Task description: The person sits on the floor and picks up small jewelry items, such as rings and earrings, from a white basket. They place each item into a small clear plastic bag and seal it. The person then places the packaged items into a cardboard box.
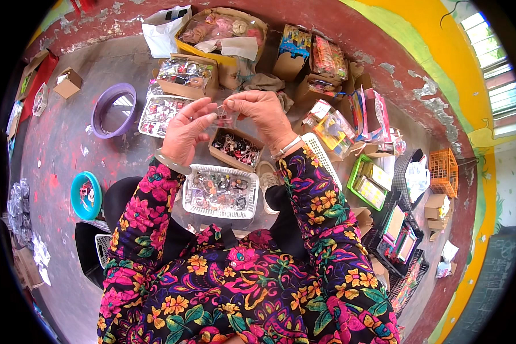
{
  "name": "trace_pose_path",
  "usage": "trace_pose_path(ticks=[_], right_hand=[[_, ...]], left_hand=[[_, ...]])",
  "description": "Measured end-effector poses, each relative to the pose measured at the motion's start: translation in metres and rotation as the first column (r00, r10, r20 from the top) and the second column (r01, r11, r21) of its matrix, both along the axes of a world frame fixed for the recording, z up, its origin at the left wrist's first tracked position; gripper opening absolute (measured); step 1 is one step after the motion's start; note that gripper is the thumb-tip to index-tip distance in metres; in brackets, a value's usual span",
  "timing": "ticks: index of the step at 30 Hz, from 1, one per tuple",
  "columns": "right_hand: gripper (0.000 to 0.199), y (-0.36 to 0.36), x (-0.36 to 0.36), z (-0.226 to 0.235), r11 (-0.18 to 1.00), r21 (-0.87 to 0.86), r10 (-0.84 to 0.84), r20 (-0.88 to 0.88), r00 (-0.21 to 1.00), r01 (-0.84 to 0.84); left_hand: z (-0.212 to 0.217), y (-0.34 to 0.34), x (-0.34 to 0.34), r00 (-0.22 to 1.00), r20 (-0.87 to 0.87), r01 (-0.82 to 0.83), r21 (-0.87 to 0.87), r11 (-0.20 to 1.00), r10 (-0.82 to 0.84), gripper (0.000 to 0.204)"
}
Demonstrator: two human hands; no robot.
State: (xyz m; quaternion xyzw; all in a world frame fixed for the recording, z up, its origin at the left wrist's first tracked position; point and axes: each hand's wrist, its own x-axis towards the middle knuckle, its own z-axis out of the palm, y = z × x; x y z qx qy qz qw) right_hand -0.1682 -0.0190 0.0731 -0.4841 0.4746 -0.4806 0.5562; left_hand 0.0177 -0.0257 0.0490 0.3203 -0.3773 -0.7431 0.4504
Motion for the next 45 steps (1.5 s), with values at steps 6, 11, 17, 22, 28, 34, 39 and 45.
trace_pose_path(ticks=[6, 11, 17, 22, 28, 34, 39, 45], right_hand=[[0.016, 0.002, 0.002, 0.009, 0.995, 0.099, 0.016, 0.083, 0.996, -0.024], [0.019, 0.002, 0.003, 0.011, 0.994, 0.11, -0.014, 0.099, 0.995, 0.003], [0.02, -0.001, -0.001, 0.002, 0.989, 0.133, 0.075, -0.063, 0.995, -0.066], [0.018, 0.0, -0.001, 0.0, 0.991, 0.117, 0.064, -0.062, 0.996, -0.056], [0.018, -0.002, -0.002, -0.003, 0.988, 0.11, 0.117, -0.072, 0.991, -0.109], [0.014, 0.001, 0.007, 0.005, 0.998, 0.026, 0.057, -0.089, 0.994, -0.055], [0.013, 0.001, 0.005, 0.002, 0.999, -0.037, 0.003, -0.051, 0.999, -0.005], [0.014, 0.002, 0.006, 0.002, 0.999, -0.042, 0.011, -0.061, 0.998, -0.014]], left_hand=[[-0.014, 0.0, -0.002, 0.972, 0.132, 0.177, 0.126, 0.976, -0.193, 0.022], [-0.011, 0.002, -0.004, 0.982, 0.024, 0.177, 0.195, 0.965, -0.185, 0.016], [-0.011, -0.001, -0.003, 0.988, -0.022, 0.157, 0.166, 0.974, -0.155, 0.012], [-0.009, 0.002, -0.003, 0.991, -0.004, 0.133, 0.134, 0.982, -0.134, 0.013], [-0.003, 0.001, -0.002, 0.992, 0.082, 0.081, 0.116, 0.99, -0.091, 0.016], [-0.008, 0.0, 0.0, 0.997, 0.074, 0.036, -0.067, 0.997, -0.031, 0.022], [-0.009, 0.001, -0.002, 0.998, 0.043, 0.04, -0.022, 0.999, -0.039, 0.024], [-0.005, -0.001, 0.001, 0.996, -0.016, 0.092, 0.052, 0.994, -0.091, 0.023]])
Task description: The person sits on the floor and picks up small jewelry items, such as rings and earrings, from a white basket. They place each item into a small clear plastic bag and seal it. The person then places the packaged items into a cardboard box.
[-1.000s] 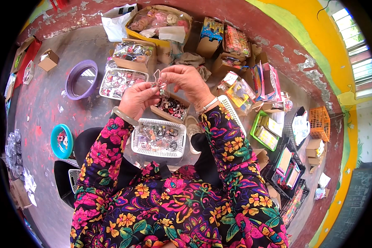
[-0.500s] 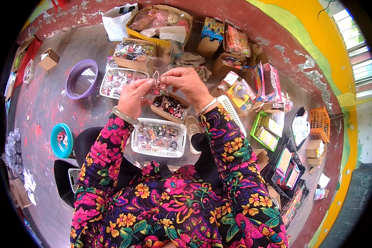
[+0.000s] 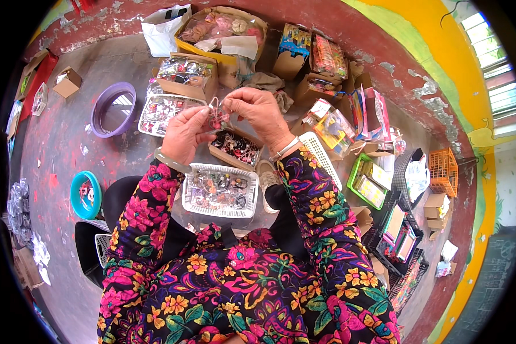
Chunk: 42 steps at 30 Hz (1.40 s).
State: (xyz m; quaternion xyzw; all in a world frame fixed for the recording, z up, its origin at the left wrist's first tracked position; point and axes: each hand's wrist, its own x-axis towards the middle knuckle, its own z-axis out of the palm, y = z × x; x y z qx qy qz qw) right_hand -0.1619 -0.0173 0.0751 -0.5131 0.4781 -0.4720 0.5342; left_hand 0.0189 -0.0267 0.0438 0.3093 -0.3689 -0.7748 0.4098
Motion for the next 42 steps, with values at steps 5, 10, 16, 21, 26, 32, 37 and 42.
trace_pose_path(ticks=[5, 10, 16, 21, 26, 32, 37, 42], right_hand=[[0.015, -0.002, 0.001, -0.005, 0.998, 0.04, 0.041, -0.083, 0.996, -0.038], [0.018, -0.001, 0.002, -0.007, 0.999, 0.031, 0.035, -0.065, 0.997, -0.033], [0.016, 0.0, 0.008, 0.0, 0.98, 0.194, 0.06, -0.121, 0.991, -0.036], [0.016, 0.002, 0.007, -0.001, 0.97, 0.215, 0.138, -0.097, 0.986, -0.115], [0.013, 0.004, 0.007, 0.008, 0.969, 0.206, 0.149, -0.061, 0.987, -0.134], [0.015, 0.003, 0.001, 0.002, 0.96, 0.21, 0.193, -0.022, 0.981, -0.184], [0.017, 0.0, -0.004, -0.001, 0.955, 0.202, 0.229, -0.033, 0.973, -0.218], [0.021, -0.004, -0.007, -0.003, 0.982, 0.167, 0.114, -0.175, 0.978, -0.085]], left_hand=[[-0.001, 0.0, 0.001, 0.998, -0.042, -0.049, 0.009, 0.999, 0.05, 0.022], [0.001, 0.0, 0.001, 0.996, -0.07, -0.047, 0.037, 0.998, 0.049, 0.021], [-0.006, -0.004, 0.006, 0.983, -0.118, -0.126, 0.142, 0.982, 0.143, 0.017], [-0.004, -0.007, 0.007, 0.963, -0.189, -0.154, 0.197, 0.968, 0.191, 0.016], [-0.003, -0.007, 0.011, 0.963, -0.22, -0.114, 0.206, 0.972, 0.159, 0.015], [-0.008, -0.006, 0.007, 0.937, -0.287, -0.125, 0.252, 0.96, 0.198, 0.014], [-0.012, -0.007, 0.007, 0.938, -0.298, -0.097, 0.258, 0.961, 0.175, 0.015], [-0.013, -0.008, 0.009, 0.95, -0.259, -0.122, 0.206, 0.971, 0.174, 0.015]])
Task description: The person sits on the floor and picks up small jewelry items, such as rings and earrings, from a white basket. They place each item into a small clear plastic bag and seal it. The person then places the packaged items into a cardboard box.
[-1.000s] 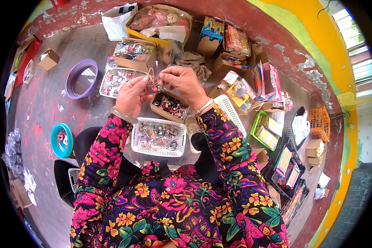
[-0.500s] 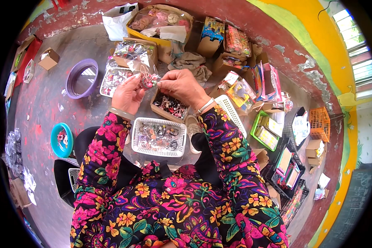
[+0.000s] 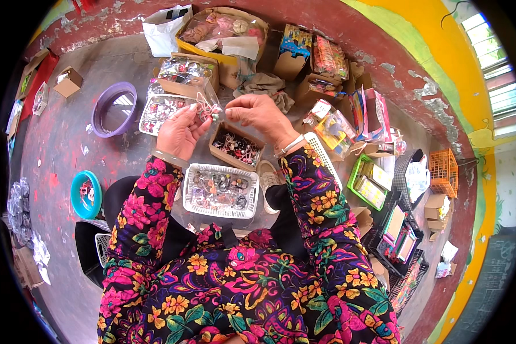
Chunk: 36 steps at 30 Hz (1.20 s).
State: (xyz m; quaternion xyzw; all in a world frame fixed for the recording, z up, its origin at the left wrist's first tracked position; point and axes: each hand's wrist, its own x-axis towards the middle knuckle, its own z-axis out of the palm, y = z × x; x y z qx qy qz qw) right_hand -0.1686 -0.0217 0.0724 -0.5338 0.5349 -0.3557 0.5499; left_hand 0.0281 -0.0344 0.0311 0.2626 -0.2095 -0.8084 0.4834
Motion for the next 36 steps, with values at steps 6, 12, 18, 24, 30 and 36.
trace_pose_path(ticks=[6, 12, 18, 24, 30, 36], right_hand=[[0.018, -0.001, 0.005, -0.005, 0.992, -0.104, -0.065, 0.044, 0.997, 0.07], [0.017, 0.001, 0.004, -0.006, 0.99, -0.116, -0.07, 0.139, 0.988, 0.086], [0.016, 0.004, 0.006, 0.0, 0.999, -0.037, -0.02, 0.154, 0.988, 0.026], [0.017, 0.004, 0.008, -0.001, 1.0, 0.007, -0.028, 0.145, 0.989, 0.027], [0.016, 0.003, 0.011, 0.001, 0.985, -0.107, -0.119, 0.149, 0.982, 0.136], [0.015, 0.003, 0.006, -0.003, 0.983, -0.094, -0.131, 0.236, 0.963, 0.156]], left_hand=[[0.001, 0.007, -0.009, 0.993, 0.072, 0.094, -0.084, 0.992, -0.088, 0.018], [0.006, 0.008, -0.01, 0.993, 0.086, 0.091, -0.064, 0.994, -0.085, 0.021], [0.013, 0.001, 0.0, 0.971, 0.227, 0.091, -0.075, 0.993, -0.072, 0.026], [0.01, -0.001, -0.002, 0.993, 0.112, 0.041, -0.101, 0.994, -0.029, 0.018], [0.008, 0.004, -0.006, 0.987, 0.142, 0.097, -0.202, 0.975, -0.069, 0.019], [0.008, 0.005, -0.007, 0.983, 0.169, 0.1, -0.164, 0.981, -0.072, 0.018]])
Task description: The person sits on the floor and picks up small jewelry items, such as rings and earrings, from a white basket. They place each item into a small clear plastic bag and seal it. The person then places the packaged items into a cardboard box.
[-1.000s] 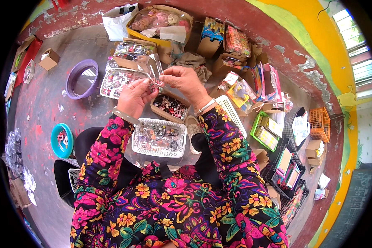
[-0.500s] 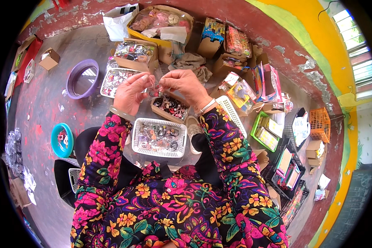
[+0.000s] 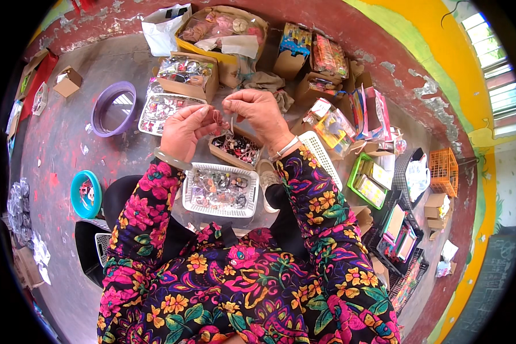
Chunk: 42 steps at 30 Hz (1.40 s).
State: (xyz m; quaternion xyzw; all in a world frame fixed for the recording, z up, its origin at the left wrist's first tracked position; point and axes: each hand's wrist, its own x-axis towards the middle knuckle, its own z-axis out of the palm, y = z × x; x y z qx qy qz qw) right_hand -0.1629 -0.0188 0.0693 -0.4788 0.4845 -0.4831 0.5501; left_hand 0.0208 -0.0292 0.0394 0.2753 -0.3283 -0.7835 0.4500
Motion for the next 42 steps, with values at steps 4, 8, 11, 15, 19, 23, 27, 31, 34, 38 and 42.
trace_pose_path(ticks=[4, 8, 11, 15, 19, 23, 27, 31, 34, 38, 42], right_hand=[[0.016, 0.002, 0.001, 0.004, 1.0, 0.022, 0.009, 0.036, 0.999, -0.01], [0.016, 0.003, 0.0, 0.005, 0.999, 0.035, 0.041, 0.004, 0.999, -0.042], [0.016, 0.003, 0.003, 0.007, 0.998, 0.046, 0.05, -0.003, 0.999, -0.049], [0.017, 0.004, 0.003, 0.008, 0.998, 0.045, 0.05, -0.02, 0.999, -0.05], [0.018, 0.005, 0.005, 0.011, 0.999, -0.001, 0.047, -0.032, 0.998, -0.047], [0.02, 0.007, 0.005, 0.015, 0.997, -0.021, 0.067, -0.015, 0.998, -0.068], [0.021, 0.007, 0.001, 0.012, 0.993, -0.054, 0.104, -0.037, 0.994, -0.106], [0.02, 0.008, 0.001, 0.013, 0.989, -0.093, 0.108, -0.057, 0.993, -0.113], [0.017, 0.008, 0.002, 0.014, 0.986, -0.082, 0.142, -0.049, 0.989, -0.146], [0.017, 0.006, 0.0, 0.009, 0.982, -0.113, 0.151, -0.016, 0.988, -0.152], [0.018, 0.007, 0.0, 0.011, 0.982, -0.121, 0.144, -0.034, 0.989, -0.147]], left_hand=[[-0.004, -0.001, -0.001, 0.998, -0.065, -0.016, -0.026, 1.0, 0.015, 0.017], [0.004, 0.001, 0.0, 0.998, -0.06, -0.014, 0.017, 1.0, 0.015, 0.017], [0.007, 0.002, 0.001, 1.0, -0.02, -0.006, 0.035, 0.999, 0.007, 0.016], [0.006, -0.001, 0.003, 0.999, 0.053, 0.006, 0.032, 0.999, -0.008, 0.016], [0.0, -0.002, 0.002, 1.0, 0.004, 0.008, 0.0, 1.0, -0.008, 0.016], [0.002, -0.002, 0.005, 0.996, -0.072, 0.059, 0.008, 0.998, -0.058, 0.016], [0.005, -0.002, 0.008, 0.985, -0.135, 0.119, 0.047, 0.992, -0.111, 0.016], [0.003, -0.005, 0.01, 0.971, -0.178, 0.178, 0.086, 0.98, -0.161, 0.018], [0.007, -0.004, 0.013, 0.968, -0.188, 0.19, 0.123, 0.974, -0.165, 0.018], [0.008, -0.004, 0.014, 0.962, -0.209, 0.205, 0.129, 0.97, -0.175, 0.019], [0.008, -0.007, 0.018, 0.954, -0.192, 0.251, 0.098, 0.963, -0.229, 0.024]])
